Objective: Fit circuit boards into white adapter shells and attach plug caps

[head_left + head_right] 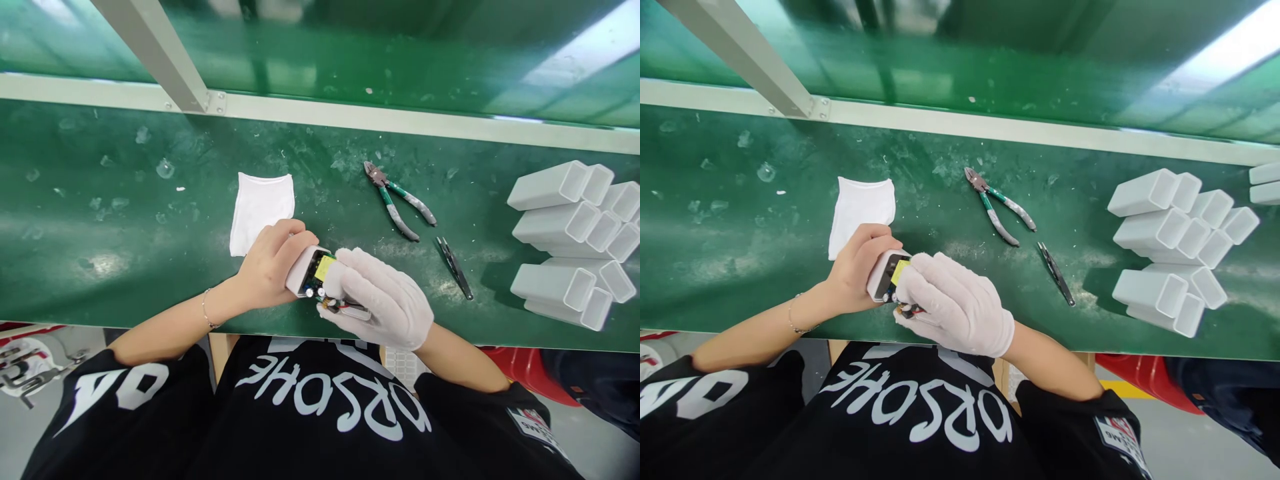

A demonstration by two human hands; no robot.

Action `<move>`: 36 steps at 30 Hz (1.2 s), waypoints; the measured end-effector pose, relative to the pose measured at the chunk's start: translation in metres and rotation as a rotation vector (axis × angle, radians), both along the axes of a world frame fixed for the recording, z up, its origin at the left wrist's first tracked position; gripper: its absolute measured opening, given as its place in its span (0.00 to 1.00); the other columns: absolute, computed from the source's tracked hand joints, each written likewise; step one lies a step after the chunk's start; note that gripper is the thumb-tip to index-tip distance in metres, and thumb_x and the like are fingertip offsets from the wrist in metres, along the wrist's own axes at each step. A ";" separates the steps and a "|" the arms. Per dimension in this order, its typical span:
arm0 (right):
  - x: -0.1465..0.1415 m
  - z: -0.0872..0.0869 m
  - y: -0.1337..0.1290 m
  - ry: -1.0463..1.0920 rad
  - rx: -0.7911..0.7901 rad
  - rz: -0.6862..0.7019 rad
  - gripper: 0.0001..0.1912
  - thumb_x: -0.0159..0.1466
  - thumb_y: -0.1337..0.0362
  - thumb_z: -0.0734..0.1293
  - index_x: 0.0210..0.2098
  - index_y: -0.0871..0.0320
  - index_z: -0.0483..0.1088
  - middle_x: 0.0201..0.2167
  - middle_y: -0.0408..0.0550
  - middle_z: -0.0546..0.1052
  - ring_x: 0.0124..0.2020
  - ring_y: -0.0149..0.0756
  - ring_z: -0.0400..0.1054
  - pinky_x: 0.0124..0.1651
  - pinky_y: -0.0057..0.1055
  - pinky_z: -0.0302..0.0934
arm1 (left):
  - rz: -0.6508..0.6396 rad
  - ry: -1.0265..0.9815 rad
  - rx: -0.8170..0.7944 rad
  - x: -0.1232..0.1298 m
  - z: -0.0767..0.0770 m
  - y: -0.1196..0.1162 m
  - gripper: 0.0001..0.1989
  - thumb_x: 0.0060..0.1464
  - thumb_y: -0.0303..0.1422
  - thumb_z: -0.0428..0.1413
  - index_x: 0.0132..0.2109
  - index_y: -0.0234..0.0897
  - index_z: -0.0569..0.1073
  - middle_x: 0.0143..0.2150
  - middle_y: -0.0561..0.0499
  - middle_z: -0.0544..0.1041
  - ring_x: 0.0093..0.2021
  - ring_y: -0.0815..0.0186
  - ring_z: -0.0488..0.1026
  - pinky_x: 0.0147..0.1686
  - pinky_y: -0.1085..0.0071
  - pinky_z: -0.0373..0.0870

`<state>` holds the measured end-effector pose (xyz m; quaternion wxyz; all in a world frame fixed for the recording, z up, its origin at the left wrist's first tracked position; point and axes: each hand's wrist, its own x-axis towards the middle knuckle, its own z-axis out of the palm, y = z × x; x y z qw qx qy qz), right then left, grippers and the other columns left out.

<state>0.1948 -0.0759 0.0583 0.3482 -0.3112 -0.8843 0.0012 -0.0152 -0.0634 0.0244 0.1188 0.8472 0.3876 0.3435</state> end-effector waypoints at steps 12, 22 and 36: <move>0.001 -0.006 -0.004 0.022 0.001 -0.002 0.12 0.66 0.58 0.68 0.45 0.60 0.71 0.39 0.52 0.83 0.41 0.40 0.78 0.40 0.30 0.74 | -0.013 -0.016 -0.016 0.001 0.000 0.000 0.15 0.58 0.33 0.54 0.52 0.36 0.64 0.43 0.43 0.70 0.37 0.61 0.72 0.31 0.65 0.72; -0.003 -0.006 -0.004 0.044 0.021 0.013 0.11 0.65 0.60 0.70 0.44 0.60 0.72 0.39 0.51 0.83 0.42 0.37 0.78 0.47 0.30 0.74 | -0.030 -0.005 0.009 0.000 0.000 -0.001 0.15 0.61 0.34 0.52 0.53 0.38 0.63 0.42 0.42 0.70 0.39 0.60 0.72 0.33 0.64 0.73; -0.007 -0.005 -0.002 0.019 0.050 0.006 0.12 0.65 0.60 0.70 0.43 0.63 0.72 0.38 0.54 0.82 0.41 0.38 0.77 0.49 0.33 0.74 | -0.044 -0.018 0.025 0.000 -0.002 -0.001 0.15 0.60 0.34 0.54 0.53 0.35 0.64 0.43 0.41 0.70 0.38 0.60 0.72 0.32 0.64 0.73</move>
